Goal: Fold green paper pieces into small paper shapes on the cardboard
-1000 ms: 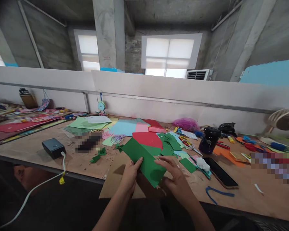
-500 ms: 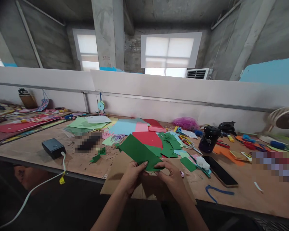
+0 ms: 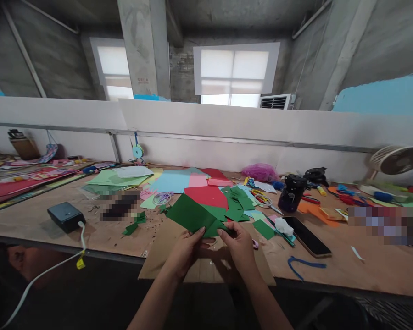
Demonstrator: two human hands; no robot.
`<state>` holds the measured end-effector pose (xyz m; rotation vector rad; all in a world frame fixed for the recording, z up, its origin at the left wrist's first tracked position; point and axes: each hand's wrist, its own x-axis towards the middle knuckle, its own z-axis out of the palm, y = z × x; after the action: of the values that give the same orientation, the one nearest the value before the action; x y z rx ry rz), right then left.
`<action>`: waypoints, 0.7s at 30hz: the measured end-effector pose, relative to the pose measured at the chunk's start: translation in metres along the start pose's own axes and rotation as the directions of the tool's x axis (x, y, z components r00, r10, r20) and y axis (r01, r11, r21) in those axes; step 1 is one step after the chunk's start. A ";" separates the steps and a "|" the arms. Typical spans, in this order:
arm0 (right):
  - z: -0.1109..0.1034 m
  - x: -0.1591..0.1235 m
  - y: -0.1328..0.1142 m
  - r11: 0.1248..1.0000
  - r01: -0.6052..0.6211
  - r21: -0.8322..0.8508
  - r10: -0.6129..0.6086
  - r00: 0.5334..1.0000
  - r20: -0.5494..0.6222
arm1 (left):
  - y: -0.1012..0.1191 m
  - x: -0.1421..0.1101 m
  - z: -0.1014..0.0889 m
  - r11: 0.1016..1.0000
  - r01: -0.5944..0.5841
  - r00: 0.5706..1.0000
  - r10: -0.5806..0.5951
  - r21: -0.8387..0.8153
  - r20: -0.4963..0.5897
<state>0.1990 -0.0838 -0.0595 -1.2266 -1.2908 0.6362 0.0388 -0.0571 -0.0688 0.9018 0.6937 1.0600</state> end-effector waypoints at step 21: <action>0.003 0.000 0.003 0.998 -0.036 0.050 0.039 0.998 -0.041 | -0.001 0.000 0.004 0.999 0.011 0.998 -0.008 0.050 -0.069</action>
<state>0.1964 -0.0823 -0.0625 -1.2200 -1.2129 0.6621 0.0425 -0.0583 -0.0681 0.9079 0.7842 1.0731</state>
